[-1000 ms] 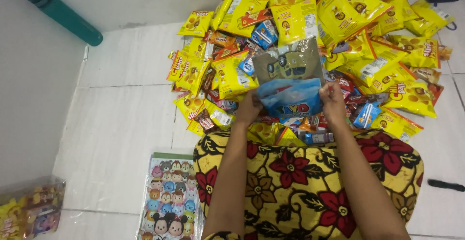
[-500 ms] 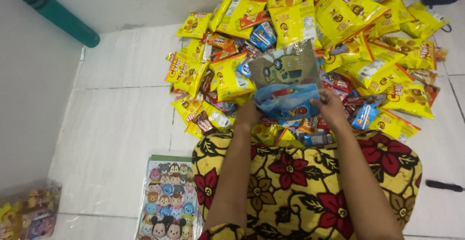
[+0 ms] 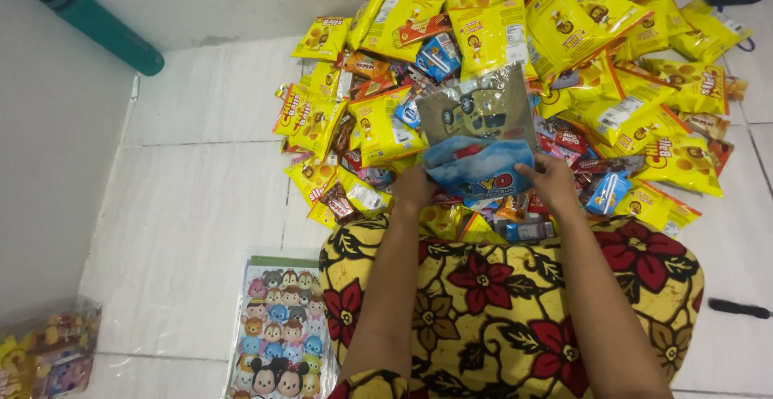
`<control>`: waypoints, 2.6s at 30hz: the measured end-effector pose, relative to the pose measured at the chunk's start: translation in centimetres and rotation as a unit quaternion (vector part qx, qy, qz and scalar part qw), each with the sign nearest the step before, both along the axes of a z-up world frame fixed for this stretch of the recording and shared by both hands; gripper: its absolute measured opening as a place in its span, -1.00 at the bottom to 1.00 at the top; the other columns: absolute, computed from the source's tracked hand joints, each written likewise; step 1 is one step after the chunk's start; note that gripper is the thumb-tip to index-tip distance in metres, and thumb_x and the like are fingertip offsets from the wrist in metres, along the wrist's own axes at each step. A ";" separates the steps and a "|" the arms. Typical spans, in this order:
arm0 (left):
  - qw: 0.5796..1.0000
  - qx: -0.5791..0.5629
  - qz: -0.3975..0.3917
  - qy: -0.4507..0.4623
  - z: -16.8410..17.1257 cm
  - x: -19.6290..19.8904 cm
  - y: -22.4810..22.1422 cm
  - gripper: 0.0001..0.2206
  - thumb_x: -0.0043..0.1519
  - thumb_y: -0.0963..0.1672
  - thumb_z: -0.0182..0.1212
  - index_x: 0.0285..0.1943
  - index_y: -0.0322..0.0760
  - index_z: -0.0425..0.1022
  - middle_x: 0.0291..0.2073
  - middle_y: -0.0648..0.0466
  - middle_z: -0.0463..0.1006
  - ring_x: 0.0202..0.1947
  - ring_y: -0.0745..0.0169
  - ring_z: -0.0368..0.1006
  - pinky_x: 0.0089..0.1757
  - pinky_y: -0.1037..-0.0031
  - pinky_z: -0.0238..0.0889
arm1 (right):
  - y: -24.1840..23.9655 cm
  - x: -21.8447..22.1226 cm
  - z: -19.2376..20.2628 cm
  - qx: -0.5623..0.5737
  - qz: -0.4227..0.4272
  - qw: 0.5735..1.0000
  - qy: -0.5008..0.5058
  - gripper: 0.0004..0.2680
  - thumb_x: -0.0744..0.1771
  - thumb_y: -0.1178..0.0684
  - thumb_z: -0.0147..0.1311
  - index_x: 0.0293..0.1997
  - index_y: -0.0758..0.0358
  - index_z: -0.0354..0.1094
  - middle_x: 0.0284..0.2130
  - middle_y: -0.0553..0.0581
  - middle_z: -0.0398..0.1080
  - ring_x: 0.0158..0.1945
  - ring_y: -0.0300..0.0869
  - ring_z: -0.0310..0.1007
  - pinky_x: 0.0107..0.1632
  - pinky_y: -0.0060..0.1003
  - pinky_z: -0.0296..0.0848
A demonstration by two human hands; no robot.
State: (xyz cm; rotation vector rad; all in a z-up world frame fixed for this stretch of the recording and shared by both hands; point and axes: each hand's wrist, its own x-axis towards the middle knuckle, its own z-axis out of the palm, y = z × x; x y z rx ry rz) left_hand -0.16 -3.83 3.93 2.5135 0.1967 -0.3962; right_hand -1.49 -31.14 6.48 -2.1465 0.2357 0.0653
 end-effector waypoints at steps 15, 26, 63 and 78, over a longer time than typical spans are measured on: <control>0.970 -0.237 -0.047 -0.001 -1.0 0.0 0.4 -0.72 0.30 -0.13 0.05 0.10 -0.43 0.45 -0.01 -0.36 0.56 0.10 -0.37 0.49 0.06 -0.05 0.39 | -0.6 1.1 -0.7 0.042 -0.021 0.996 -0.072 -0.85 0.39 -0.07 0.26 -0.27 0.12 0.51 -0.51 0.07 0.44 -0.34 -0.18 0.43 -0.20 -0.22 0.37; 0.982 -0.163 -0.094 0.018 3.3 -1.0 0.7 -0.80 0.39 -0.06 -0.07 0.13 -0.13 0.31 0.05 -0.16 0.56 0.15 -0.14 0.49 0.09 0.01 0.35 | -1.1 0.4 -0.8 0.058 -0.053 0.991 -0.109 -0.85 0.40 -0.09 0.27 -0.23 0.12 0.54 -0.49 0.08 0.46 -0.34 -0.18 0.43 -0.21 -0.21 0.36; 0.907 -0.308 0.065 -0.279 5.3 -0.6 0.6 -0.94 0.29 -0.16 0.16 -0.11 -0.12 0.50 -0.17 -0.03 0.61 0.00 -0.12 0.54 0.02 0.10 0.38 | -1.4 0.6 -0.2 0.140 -0.071 0.961 -0.228 -0.89 0.43 0.14 0.27 -0.27 0.20 0.48 -0.50 -0.06 0.37 -0.31 -0.35 0.30 -0.11 -0.39 0.31; 0.820 -0.336 0.009 -0.462 24.7 -2.8 3.1 -0.84 0.40 -0.06 0.05 -0.08 -0.17 0.47 -0.17 0.09 0.52 -0.11 0.17 0.49 -0.02 0.31 0.42 | 0.8 1.5 20.4 0.093 0.002 0.902 -0.421 -0.92 0.49 0.29 0.12 -0.14 0.30 0.40 -0.28 0.08 0.38 -0.19 -0.19 0.32 -0.10 -0.24 0.35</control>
